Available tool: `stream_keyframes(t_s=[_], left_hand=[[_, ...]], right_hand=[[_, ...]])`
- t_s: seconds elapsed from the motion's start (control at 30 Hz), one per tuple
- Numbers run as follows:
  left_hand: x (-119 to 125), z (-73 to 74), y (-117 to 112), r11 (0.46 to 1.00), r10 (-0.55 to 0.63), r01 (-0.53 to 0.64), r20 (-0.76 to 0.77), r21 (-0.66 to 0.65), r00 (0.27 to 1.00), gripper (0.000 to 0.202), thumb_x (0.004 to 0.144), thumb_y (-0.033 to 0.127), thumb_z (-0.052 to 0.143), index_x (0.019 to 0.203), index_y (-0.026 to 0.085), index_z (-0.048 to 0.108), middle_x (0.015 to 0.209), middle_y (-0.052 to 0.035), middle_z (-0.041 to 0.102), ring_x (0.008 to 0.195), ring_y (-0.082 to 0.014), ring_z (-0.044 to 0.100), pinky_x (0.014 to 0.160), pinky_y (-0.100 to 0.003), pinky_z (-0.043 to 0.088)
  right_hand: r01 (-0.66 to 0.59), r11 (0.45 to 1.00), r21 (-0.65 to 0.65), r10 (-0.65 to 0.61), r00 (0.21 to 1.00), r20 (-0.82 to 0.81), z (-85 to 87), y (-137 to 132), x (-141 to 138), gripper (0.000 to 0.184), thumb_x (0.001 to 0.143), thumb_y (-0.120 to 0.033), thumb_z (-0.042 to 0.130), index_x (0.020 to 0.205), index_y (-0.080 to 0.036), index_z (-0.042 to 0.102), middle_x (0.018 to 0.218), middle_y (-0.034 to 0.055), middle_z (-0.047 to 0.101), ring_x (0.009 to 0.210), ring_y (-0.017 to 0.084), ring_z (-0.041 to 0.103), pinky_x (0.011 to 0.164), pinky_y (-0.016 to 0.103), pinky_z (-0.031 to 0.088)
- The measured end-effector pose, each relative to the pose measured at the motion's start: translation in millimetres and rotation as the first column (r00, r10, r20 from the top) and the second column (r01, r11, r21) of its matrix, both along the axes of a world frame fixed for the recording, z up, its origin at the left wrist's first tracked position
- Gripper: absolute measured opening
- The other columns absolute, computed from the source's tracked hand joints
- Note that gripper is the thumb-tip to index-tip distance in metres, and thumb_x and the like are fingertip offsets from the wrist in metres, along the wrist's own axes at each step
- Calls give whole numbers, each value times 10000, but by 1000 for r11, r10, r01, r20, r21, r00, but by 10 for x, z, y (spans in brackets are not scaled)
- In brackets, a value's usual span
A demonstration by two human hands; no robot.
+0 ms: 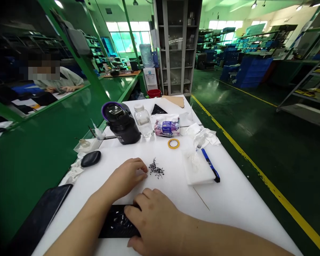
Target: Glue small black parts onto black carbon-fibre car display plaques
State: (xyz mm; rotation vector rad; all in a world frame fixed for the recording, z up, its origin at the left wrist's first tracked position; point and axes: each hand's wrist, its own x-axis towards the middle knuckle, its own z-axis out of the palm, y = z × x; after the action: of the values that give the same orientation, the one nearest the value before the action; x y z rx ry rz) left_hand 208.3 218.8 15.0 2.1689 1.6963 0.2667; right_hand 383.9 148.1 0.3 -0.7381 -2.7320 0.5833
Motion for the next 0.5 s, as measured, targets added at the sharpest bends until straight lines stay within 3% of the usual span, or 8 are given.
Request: stream_keyframes(t_s=[0.2,0.37,0.5], left_hand=[[-70,-71,101,994,4,14,161,-112,987,112,755,265,575,804,247,674,997,-33,677,990,-256,597,897,-400,465],[-5,-34,55,996,6,5,133,-84,991,126,759,261,549,791,230,666,996,-32,672,1008,-245,593,925,-382,454],[55,27,-15,994,93,-92,-1,-55,996,138,776,286,555,800,228,677,1002,-38,680,983,-245,610,871,-358,480]], right_hand=[[-48,999,4,48,999,2,5,81,58,624,827,-515,645,1325,-164,506,1148,119,591,985,278,510,881,415,463],[-118,987,-113,111,992,-64,57,170,167,668,777,-404,705,1363,-169,487,1207,96,597,1069,257,524,999,378,419],[-50,993,-109,48,999,-23,92,153,188,602,751,-362,716,1295,-168,547,1128,105,604,1007,264,532,912,392,461]])
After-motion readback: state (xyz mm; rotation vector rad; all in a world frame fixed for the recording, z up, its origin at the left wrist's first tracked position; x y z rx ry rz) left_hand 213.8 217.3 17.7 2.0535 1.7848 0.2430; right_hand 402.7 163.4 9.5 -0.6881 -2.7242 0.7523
